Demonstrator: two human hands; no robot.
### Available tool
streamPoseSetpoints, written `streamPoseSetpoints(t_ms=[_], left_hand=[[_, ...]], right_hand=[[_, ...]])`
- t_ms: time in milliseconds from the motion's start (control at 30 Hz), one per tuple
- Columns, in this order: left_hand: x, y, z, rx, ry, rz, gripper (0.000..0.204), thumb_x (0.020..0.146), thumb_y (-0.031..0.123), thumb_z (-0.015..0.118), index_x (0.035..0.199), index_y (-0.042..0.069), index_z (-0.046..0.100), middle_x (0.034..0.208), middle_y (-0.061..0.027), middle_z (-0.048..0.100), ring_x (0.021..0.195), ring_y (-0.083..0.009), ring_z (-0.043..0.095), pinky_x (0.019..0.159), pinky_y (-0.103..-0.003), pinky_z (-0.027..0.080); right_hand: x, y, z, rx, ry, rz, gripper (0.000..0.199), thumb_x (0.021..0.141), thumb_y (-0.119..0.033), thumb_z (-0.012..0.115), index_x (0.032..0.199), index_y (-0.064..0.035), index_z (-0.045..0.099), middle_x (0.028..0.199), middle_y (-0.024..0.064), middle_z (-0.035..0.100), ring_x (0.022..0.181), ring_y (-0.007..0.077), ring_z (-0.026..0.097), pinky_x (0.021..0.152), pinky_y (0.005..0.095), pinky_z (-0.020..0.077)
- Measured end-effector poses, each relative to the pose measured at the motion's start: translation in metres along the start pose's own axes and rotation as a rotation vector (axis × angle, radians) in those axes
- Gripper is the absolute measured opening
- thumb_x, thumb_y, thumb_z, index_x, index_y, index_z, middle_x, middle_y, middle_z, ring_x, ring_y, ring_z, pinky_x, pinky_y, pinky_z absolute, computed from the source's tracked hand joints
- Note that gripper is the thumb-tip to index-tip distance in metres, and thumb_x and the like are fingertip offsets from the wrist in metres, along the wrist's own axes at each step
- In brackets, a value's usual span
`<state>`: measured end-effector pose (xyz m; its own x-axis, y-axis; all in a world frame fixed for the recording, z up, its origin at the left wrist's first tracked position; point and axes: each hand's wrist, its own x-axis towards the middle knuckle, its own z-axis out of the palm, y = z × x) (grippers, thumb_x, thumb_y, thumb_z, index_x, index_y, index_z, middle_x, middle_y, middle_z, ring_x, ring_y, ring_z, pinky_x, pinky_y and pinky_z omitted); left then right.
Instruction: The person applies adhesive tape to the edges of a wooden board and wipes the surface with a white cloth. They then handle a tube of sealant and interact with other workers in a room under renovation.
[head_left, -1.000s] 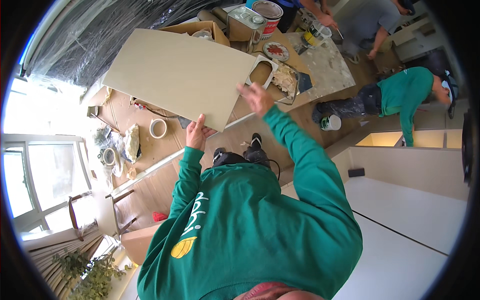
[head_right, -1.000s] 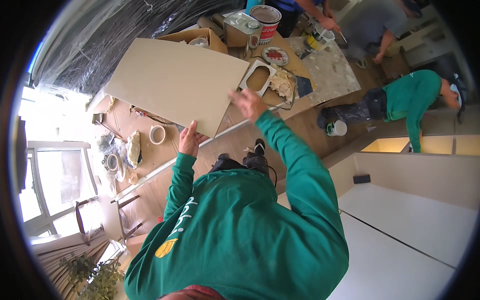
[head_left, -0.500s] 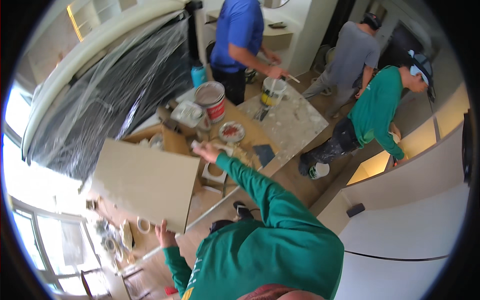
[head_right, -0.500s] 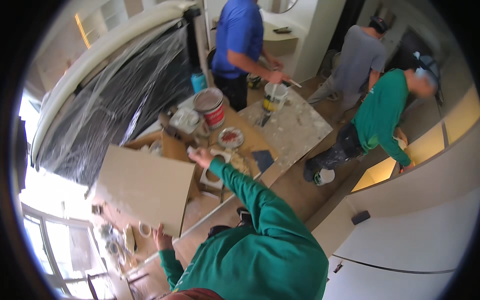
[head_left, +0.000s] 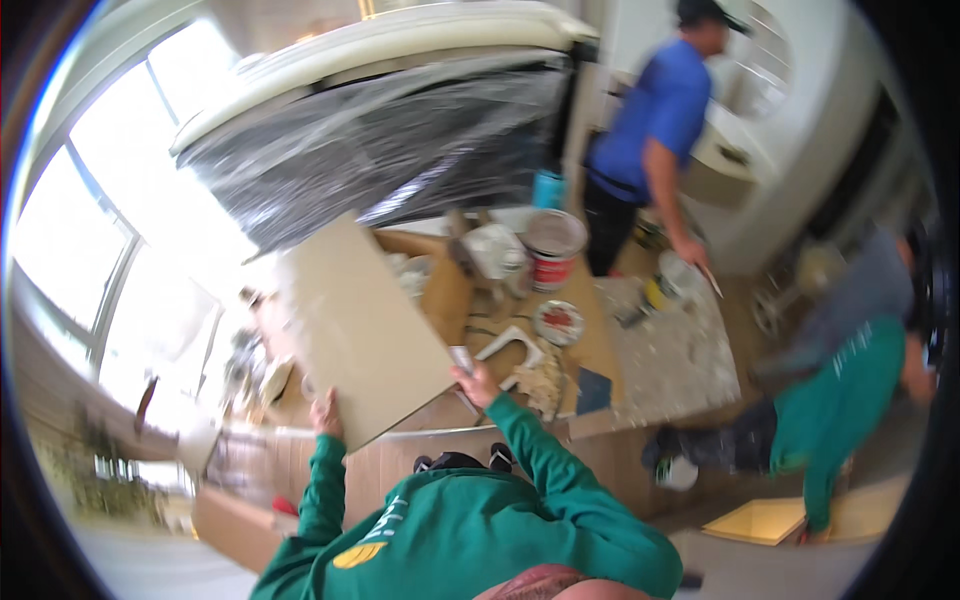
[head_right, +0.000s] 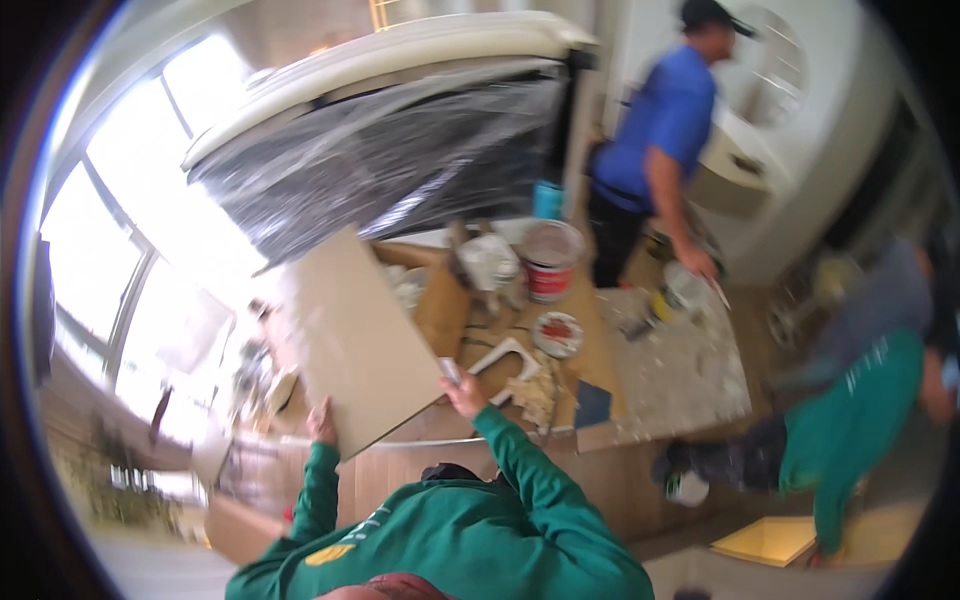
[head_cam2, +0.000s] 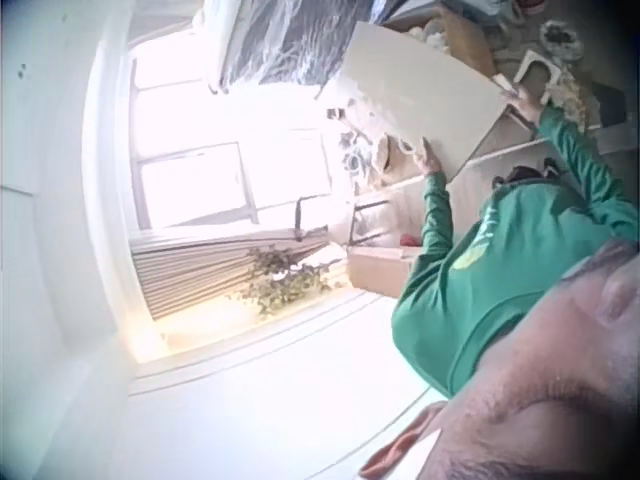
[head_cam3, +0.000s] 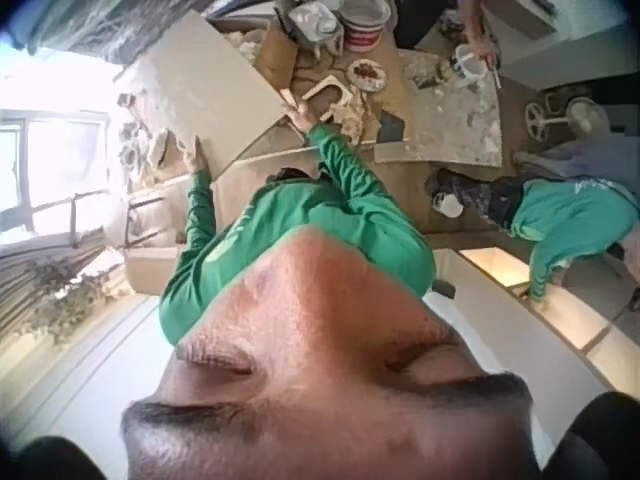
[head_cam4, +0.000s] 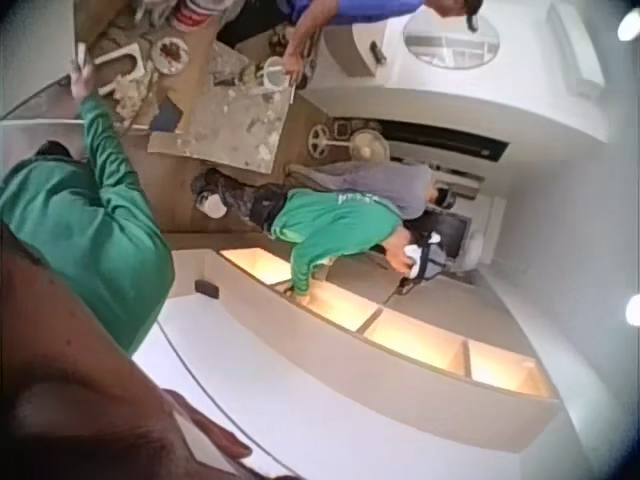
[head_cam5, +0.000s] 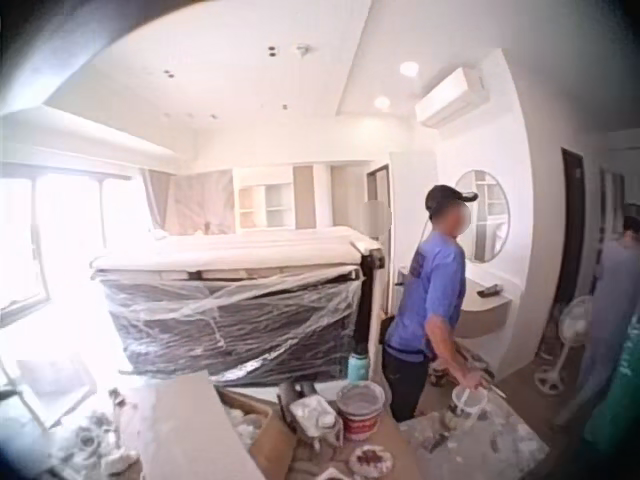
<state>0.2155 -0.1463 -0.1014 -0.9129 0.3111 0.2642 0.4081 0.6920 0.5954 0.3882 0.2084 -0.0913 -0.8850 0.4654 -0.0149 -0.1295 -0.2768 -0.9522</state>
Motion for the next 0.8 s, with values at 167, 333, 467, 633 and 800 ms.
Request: streamPoseSetpoints(t_ms=[167,333,467,633,800], left_hand=[[0.017,0.078,0.000,-0.453,0.073,-0.432,0.067,0.087,0.049,0.069,0.124,-0.006,0.053,0.116,-0.0235,0.062,0.108,-0.0351,0.060,0.094,-0.042,0.047],[0.014,0.137,-0.022,0.046,0.271,0.025,0.071,0.081,0.022,0.075,0.139,-0.001,0.041,0.142,-0.0253,0.042,0.133,-0.0387,0.040,0.110,-0.044,0.035],[0.037,0.202,-0.014,-0.168,-0.061,0.368,0.059,0.083,0.014,0.071,0.137,0.005,0.047,0.143,-0.0197,0.045,0.135,-0.0391,0.039,0.111,-0.048,0.033],[0.089,0.254,0.056,-0.217,-0.298,0.727,0.045,0.086,0.017,0.068,0.128,0.007,0.056,0.139,-0.0173,0.050,0.135,-0.0390,0.040,0.112,-0.048,0.032],[0.112,0.267,0.115,-0.063,-0.314,0.830,0.035,0.090,0.030,0.063,0.117,0.008,0.066,0.134,-0.0152,0.056,0.135,-0.0357,0.042,0.115,-0.048,0.026]], right_hand=[[-0.017,-0.033,0.001,0.057,0.234,0.152,0.027,0.096,-0.035,0.062,0.093,-0.0077,0.064,0.068,-0.0043,0.056,0.055,0.0056,0.054,0.045,0.0233,0.0401],[-0.039,-0.013,-0.030,0.228,0.376,0.370,0.045,0.096,-0.051,0.053,0.101,-0.0076,0.064,0.072,-0.0011,0.058,0.058,0.0104,0.054,0.046,0.0240,0.0383],[-0.053,-0.010,-0.032,0.136,0.559,0.164,0.047,0.099,-0.047,0.051,0.114,-0.0042,0.060,0.097,0.0042,0.063,0.082,0.0144,0.065,0.053,0.0300,0.0532],[-0.060,-0.021,0.000,0.143,0.638,0.047,0.040,0.101,-0.038,0.052,0.122,-0.0047,0.057,0.106,0.0041,0.062,0.093,0.0182,0.068,0.059,0.0296,0.0579],[-0.050,-0.025,0.025,0.163,0.676,-0.003,0.038,0.101,-0.032,0.051,0.127,-0.0041,0.054,0.099,0.0023,0.057,0.086,0.0146,0.064,0.059,0.0283,0.0577]])
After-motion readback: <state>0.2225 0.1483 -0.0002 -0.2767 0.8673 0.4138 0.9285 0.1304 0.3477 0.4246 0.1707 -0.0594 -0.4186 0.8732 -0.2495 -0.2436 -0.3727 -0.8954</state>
